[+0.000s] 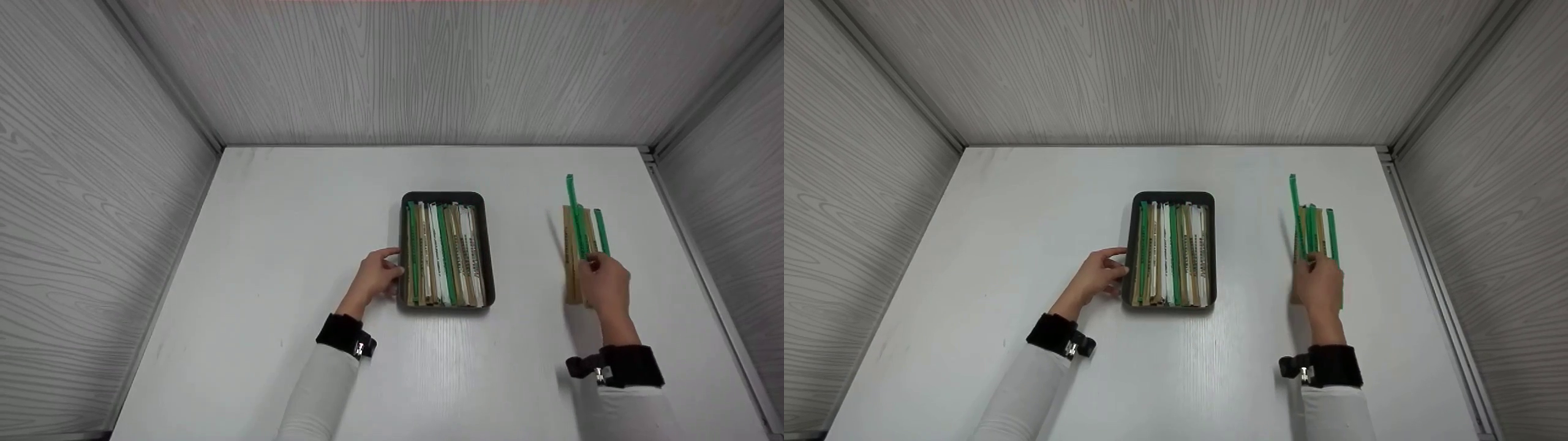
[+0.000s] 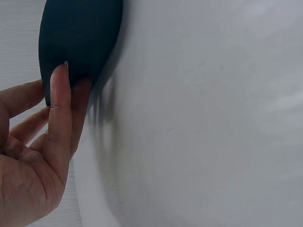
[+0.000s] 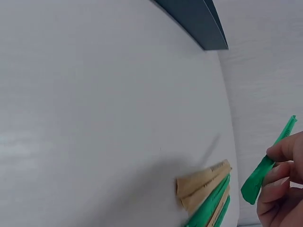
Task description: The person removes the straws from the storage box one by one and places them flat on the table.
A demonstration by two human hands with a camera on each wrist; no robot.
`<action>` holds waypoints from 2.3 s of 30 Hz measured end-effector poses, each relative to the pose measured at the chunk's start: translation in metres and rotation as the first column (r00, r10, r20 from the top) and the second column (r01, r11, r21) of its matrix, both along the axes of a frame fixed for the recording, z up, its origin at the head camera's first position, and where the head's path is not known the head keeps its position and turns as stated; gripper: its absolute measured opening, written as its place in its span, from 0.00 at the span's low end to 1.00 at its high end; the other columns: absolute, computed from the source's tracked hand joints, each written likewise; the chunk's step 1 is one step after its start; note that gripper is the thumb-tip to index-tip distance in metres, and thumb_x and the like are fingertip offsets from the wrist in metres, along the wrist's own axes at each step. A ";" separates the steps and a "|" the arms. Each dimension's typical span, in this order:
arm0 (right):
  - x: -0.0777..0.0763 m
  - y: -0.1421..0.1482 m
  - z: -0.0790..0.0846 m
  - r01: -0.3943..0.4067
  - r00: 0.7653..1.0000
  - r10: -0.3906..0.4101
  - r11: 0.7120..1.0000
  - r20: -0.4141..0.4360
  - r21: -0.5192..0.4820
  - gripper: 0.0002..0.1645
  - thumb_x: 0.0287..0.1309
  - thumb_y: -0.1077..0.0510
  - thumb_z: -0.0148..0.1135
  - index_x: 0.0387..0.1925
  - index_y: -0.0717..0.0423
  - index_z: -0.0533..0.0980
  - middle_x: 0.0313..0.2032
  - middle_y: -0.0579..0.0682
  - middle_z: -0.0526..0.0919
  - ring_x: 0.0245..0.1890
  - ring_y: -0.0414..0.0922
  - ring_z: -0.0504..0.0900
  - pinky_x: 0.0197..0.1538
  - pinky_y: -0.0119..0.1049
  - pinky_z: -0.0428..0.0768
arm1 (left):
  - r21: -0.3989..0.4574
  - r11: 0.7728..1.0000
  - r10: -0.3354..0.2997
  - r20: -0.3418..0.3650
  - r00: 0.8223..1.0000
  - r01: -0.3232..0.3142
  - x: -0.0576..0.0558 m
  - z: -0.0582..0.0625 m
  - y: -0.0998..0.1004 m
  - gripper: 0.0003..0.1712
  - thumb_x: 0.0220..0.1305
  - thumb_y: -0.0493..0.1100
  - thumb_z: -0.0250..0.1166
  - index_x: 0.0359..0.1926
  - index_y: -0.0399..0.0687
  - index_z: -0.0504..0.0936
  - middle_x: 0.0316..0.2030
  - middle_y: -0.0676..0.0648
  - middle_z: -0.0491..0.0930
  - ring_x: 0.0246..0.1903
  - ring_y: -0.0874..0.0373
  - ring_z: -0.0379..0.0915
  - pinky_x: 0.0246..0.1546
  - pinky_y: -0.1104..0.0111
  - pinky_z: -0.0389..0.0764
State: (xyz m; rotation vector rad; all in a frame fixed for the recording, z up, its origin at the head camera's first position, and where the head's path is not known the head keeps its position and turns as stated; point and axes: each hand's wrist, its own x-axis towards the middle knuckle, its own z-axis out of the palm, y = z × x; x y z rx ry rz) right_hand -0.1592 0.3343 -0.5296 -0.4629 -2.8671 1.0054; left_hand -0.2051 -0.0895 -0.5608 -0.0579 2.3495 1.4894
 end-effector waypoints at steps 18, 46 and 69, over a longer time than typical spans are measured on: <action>0.007 0.060 -0.018 0.086 0.968 -0.099 0.994 0.231 0.064 0.29 0.74 0.54 0.41 0.62 0.73 0.69 0.51 0.71 0.76 0.43 0.62 0.80 0.30 0.41 0.77 | 0.025 1.000 0.013 0.030 0.999 -0.014 0.000 0.003 0.000 0.29 0.65 0.35 0.63 0.67 0.45 0.72 0.37 0.44 0.81 0.31 0.55 0.79 0.27 0.66 0.80; -0.005 -0.002 0.006 -0.065 0.994 0.058 0.995 0.091 0.074 0.25 0.69 0.55 0.51 0.58 0.69 0.73 0.43 0.64 0.78 0.36 0.56 0.79 0.28 0.41 0.76 | 0.057 0.998 0.022 0.040 0.999 -0.024 0.002 0.002 0.000 0.30 0.66 0.34 0.63 0.68 0.46 0.71 0.37 0.43 0.79 0.28 0.51 0.80 0.26 0.60 0.83; -0.012 -0.166 -0.006 -0.538 0.837 0.545 0.804 0.047 0.254 0.20 0.64 0.59 0.61 0.57 0.60 0.77 0.48 0.58 0.79 0.39 0.53 0.82 0.36 0.47 0.81 | 0.033 0.999 0.016 0.016 1.000 -0.017 0.000 0.001 0.002 0.30 0.65 0.34 0.63 0.67 0.45 0.71 0.35 0.44 0.81 0.29 0.55 0.79 0.25 0.64 0.82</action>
